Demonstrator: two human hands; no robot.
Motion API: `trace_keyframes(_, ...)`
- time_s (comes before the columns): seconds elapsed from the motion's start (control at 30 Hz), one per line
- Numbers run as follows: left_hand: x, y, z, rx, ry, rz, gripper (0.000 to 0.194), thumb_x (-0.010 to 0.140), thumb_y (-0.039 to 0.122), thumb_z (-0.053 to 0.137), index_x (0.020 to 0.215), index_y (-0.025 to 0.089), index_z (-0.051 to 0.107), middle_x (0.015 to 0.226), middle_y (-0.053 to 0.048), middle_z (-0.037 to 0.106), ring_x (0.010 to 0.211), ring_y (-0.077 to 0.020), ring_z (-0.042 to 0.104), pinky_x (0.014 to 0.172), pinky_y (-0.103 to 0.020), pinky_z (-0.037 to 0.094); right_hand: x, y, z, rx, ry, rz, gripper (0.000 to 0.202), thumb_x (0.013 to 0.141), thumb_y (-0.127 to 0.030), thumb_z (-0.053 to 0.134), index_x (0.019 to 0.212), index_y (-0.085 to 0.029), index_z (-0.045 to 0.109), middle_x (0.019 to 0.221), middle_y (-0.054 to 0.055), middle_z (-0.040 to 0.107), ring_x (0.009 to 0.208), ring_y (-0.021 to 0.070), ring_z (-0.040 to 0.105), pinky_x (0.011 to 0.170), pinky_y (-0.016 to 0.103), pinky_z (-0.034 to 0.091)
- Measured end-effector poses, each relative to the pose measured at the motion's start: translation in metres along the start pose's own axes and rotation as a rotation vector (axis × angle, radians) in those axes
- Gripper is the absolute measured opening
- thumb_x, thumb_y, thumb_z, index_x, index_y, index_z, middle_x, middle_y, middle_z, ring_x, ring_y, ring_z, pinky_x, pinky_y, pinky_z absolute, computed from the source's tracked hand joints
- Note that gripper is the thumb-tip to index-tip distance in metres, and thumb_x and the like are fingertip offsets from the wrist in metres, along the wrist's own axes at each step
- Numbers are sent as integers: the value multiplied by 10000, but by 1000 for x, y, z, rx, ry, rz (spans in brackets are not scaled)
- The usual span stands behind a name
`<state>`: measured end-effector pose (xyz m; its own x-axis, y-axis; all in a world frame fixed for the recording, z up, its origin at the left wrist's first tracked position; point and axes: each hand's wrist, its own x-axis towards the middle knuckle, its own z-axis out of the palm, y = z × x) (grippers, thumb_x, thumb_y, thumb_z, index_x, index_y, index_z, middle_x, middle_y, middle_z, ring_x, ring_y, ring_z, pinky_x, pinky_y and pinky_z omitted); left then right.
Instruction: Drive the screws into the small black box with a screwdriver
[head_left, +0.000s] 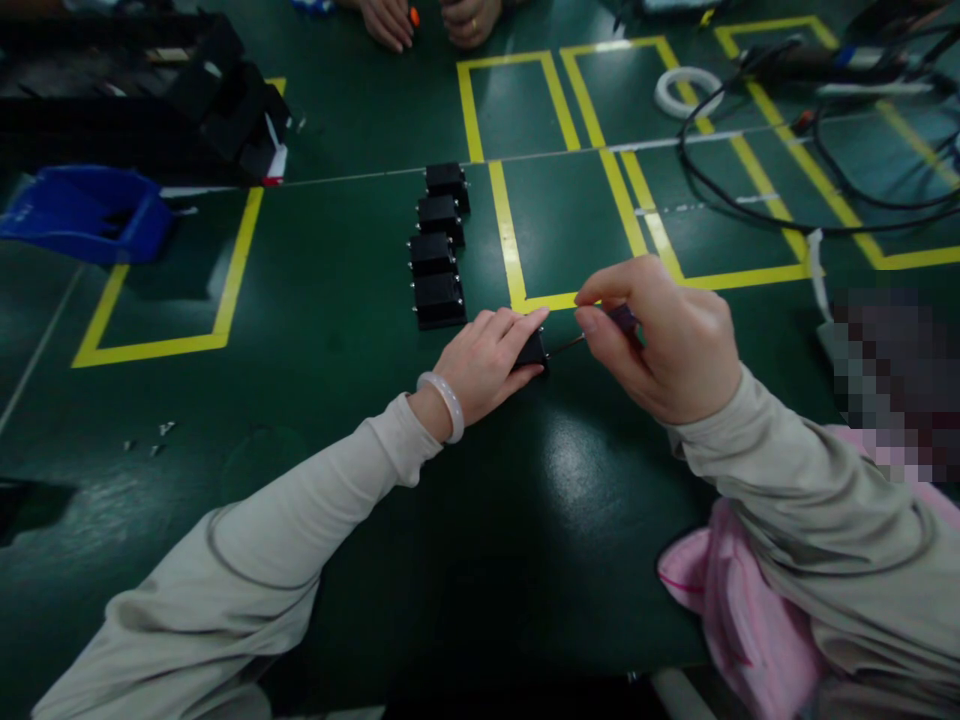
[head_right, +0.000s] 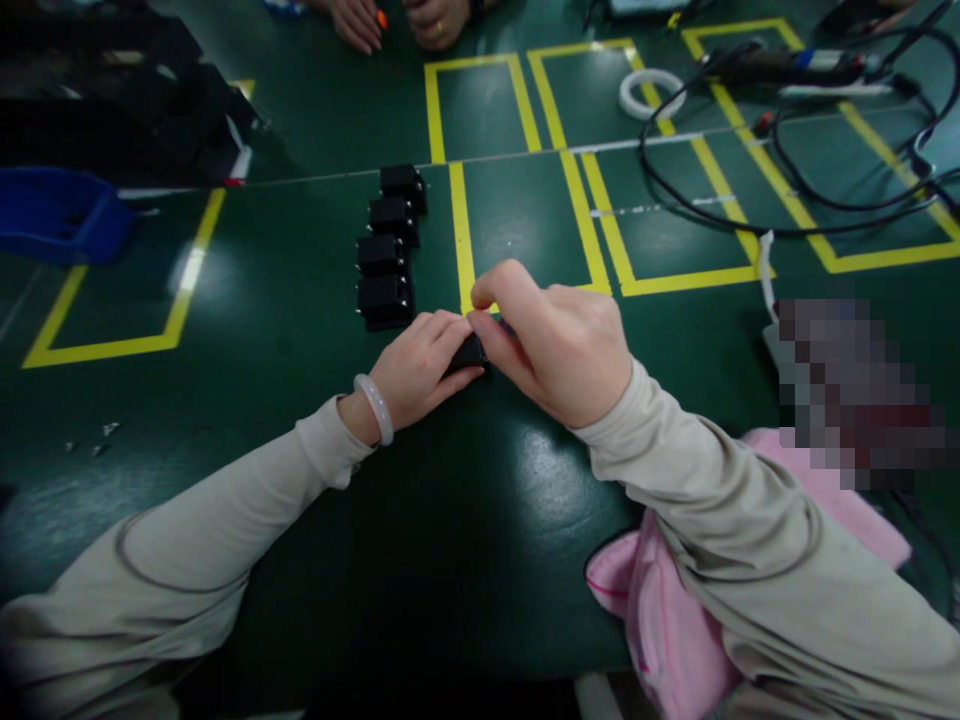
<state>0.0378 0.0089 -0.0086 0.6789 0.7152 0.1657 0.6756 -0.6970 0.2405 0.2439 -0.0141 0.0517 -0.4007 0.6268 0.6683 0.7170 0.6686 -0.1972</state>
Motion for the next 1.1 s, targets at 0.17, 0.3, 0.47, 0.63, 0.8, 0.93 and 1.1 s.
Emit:
trace_keyframes(0.17, 0, 0, 1, -5, 5, 4, 536, 971, 316, 598, 1425, 83, 432, 1241, -154, 593, 1091, -280, 550, 1004, -433, 494, 0, -1, 0, 20, -7, 28, 223, 1004, -258, 442, 980, -203, 657, 635, 3, 576, 553, 132, 587, 540, 280, 430)
trace_keyframes(0.3, 0, 0, 0, -6, 0, 4, 538, 974, 321, 588, 1432, 92, 423, 1243, -152, 590, 1095, -281, 547, 1001, -440, 493, -1, -1, 1, 26, 4, 20, 211, 995, -242, 445, 998, -198, 652, 623, -5, 570, 547, 135, 591, 537, 286, 429)
trace_keyframes(0.47, 0, 0, -1, 3, -5, -2, 547, 971, 318, 594, 1434, 79, 426, 1242, -151, 592, 1095, -283, 551, 1010, -426, 488, -1, 0, 0, 3, -10, 30, 224, 1008, -318, 465, 954, -200, 647, 615, -3, 574, 553, 137, 598, 532, 282, 432)
trace_keyframes(0.63, 0, -1, 0, -16, 7, 7, 541, 969, 307, 591, 1433, 89, 421, 1256, -153, 587, 1092, -279, 546, 1007, -437, 489, -1, 0, 1, -18, -12, 10, 217, 992, -237, 435, 1014, -173, 642, 626, -9, 595, 545, 126, 585, 539, 274, 436)
trace_keyframes(0.8, 0, 0, -1, -17, 0, 5, 525, 970, 300, 589, 1423, 89, 428, 1249, -150, 589, 1091, -275, 548, 1005, -428, 489, -1, 0, 1, -8, -24, 43, 239, 1002, -303, 430, 1013, -199, 645, 637, 0, 599, 556, 135, 590, 540, 280, 438)
trace_keyframes(0.93, 0, 0, -1, -20, -5, 1, 533, 968, 294, 582, 1435, 100, 415, 1244, -148, 589, 1097, -277, 550, 1001, -435, 488, -1, -1, -1, 6, -56, 78, 207, 994, -305, 459, 990, -213, 645, 678, 17, 615, 590, 147, 605, 559, 283, 456)
trace_keyframes(1.1, -1, -1, 0, -33, 2, -1, 543, 968, 297, 575, 1447, 107, 404, 1258, -148, 584, 1100, -276, 546, 1012, -441, 480, 0, -2, 1, -5, 3, 3, 203, 961, -194, 460, 1019, -147, 649, 621, 3, 583, 560, 149, 600, 546, 286, 443)
